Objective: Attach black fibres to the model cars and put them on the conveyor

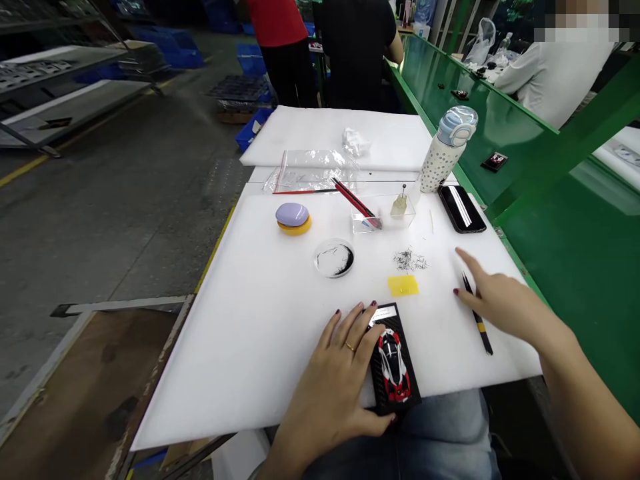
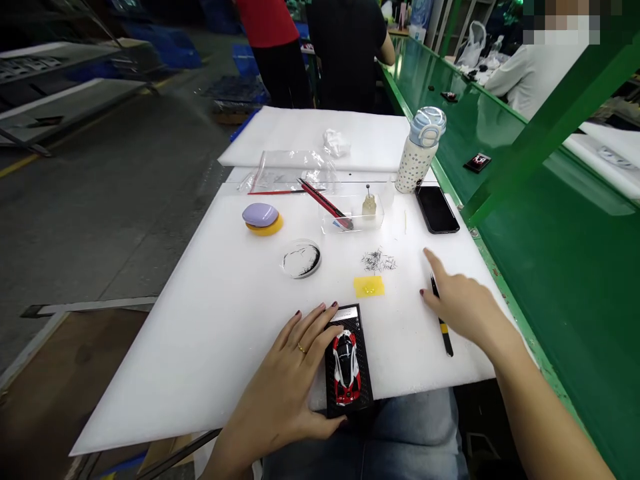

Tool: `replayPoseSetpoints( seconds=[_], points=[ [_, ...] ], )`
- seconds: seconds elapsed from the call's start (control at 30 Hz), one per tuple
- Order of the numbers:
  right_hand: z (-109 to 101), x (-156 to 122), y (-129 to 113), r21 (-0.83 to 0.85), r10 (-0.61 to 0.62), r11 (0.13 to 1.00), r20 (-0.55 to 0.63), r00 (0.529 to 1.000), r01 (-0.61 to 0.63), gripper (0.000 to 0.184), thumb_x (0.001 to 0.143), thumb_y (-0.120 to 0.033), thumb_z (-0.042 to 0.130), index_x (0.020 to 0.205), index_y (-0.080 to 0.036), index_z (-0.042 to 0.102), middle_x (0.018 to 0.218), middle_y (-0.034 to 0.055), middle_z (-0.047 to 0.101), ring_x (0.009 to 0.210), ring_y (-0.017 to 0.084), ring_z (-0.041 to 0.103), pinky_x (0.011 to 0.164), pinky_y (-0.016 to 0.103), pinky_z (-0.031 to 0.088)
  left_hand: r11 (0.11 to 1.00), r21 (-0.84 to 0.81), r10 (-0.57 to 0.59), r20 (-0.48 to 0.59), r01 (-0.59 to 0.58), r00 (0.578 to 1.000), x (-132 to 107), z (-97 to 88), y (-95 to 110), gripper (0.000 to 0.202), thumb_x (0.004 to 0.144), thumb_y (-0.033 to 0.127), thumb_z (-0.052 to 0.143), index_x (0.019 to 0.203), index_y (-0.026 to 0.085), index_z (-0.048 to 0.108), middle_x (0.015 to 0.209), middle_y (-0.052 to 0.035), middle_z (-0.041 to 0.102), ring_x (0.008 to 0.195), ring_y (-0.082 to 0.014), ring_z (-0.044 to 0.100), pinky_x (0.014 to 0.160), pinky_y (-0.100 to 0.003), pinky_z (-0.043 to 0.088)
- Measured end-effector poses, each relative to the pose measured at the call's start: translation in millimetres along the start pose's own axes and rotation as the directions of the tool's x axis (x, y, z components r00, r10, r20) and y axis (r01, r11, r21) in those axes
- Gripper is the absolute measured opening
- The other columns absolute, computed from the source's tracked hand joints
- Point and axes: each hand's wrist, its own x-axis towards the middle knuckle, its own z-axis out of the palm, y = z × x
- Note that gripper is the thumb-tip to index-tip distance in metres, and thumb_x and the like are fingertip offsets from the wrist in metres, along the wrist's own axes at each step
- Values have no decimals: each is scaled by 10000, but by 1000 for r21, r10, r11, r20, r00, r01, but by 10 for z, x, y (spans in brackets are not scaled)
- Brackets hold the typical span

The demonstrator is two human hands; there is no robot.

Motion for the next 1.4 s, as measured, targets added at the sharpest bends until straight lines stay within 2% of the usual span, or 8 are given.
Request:
replayPoseSetpoints(
  seconds=[0.13, 0.27, 0.33, 0.47, 0.63, 0.83, 1.17, 1.4],
  points=[
    [184, -119, 137, 450, -170, 877, -39, 985, 169, 437, 945, -342, 475, 1338, -260, 648, 538, -31, 488, 482, 168, 456, 518, 293, 332, 1000, -10, -10, -19, 10, 1000, 0, -4, 16, 1069, 530, 595, 875, 1393, 162, 417, 1590, -219, 440, 1441, -438, 440, 1167, -662, 387],
    [146, -10, 164, 945, -79, 250, -197, 977, 210, 345, 841, -569, 647, 900, -235, 703, 664, 30, 622, 585, 184, 568, 518, 311, 442, 1000, -18, -7, -18, 6, 1000, -2, -9, 15, 1049, 558, 588, 864, 1404, 154, 419, 1579, -227, 454, 1445, -441, 439, 1170, -658, 389],
    [95, 45, 107, 963, -45, 100, -247, 968, 251, 377, 754, -564, 778, 939, -247, 691, 714, 37, 679, 657, 201, 632, 539, 308, 483, 1000, -31, -7, -12, 7, 1000, -5, -4, 10, 1055, 554, 602, 867, 1404, 157, 429, 1579, -229, 454, 1454, -445, 432, 1173, -661, 389],
    [-4, 171, -119, 904, -63, 258, -335, 940, 340, 382, 687, -445, 904, 907, -228, 680, 720, 10, 701, 693, 174, 679, 641, 294, 541, 998, -54, -29, -17, 28, 999, -1, -19, 19, 1086, 537, 622, 872, 1413, 146, 442, 1586, -246, 439, 1452, -456, 439, 1174, -677, 393],
    [-75, 454, -396, 796, -145, 427, -409, 901, 429, 504, 877, -684, 629, 810, -194, 726, 835, 79, 756, 686, 163, 669, 631, 300, 519, 992, -117, -46, -56, 39, 997, 35, -115, 69, 1139, 548, 780, 781, 1410, 116, 447, 1532, -264, 504, 1417, -469, 489, 1174, -695, 396],
    [-12, 827, -633, 759, -61, 602, -267, 962, 249, 268, 850, -422, 682, 768, -167, 702, 665, 50, 705, 635, 184, 644, 586, 304, 457, 973, -213, -113, -114, 86, 987, 51, -39, 113, 1201, 575, 863, 703, 1460, 119, 375, 1563, -263, 467, 1440, -460, 467, 1184, -700, 380],
    [65, 725, -488, 883, 8, 446, -166, 986, 145, 240, 788, -367, 742, 768, -208, 564, 584, -2, 644, 536, 131, 547, 516, 271, 400, 940, -329, -148, -166, 87, 975, -6, 46, 87, 1085, 722, 947, 423, 1476, 168, 368, 1563, -205, 492, 1473, -407, 442, 1212, -630, 377],
    [258, 603, -445, 888, 110, 446, -178, 978, 111, 275, 777, -353, 755, 714, -224, 520, 540, -16, 616, 502, 120, 495, 502, 271, 350, 944, -318, -150, -158, 93, 976, -12, 34, 89, 1052, 760, 953, 368, 1498, 204, 358, 1535, -152, 536, 1473, -375, 452, 1248, -576, 328]
  ],
)
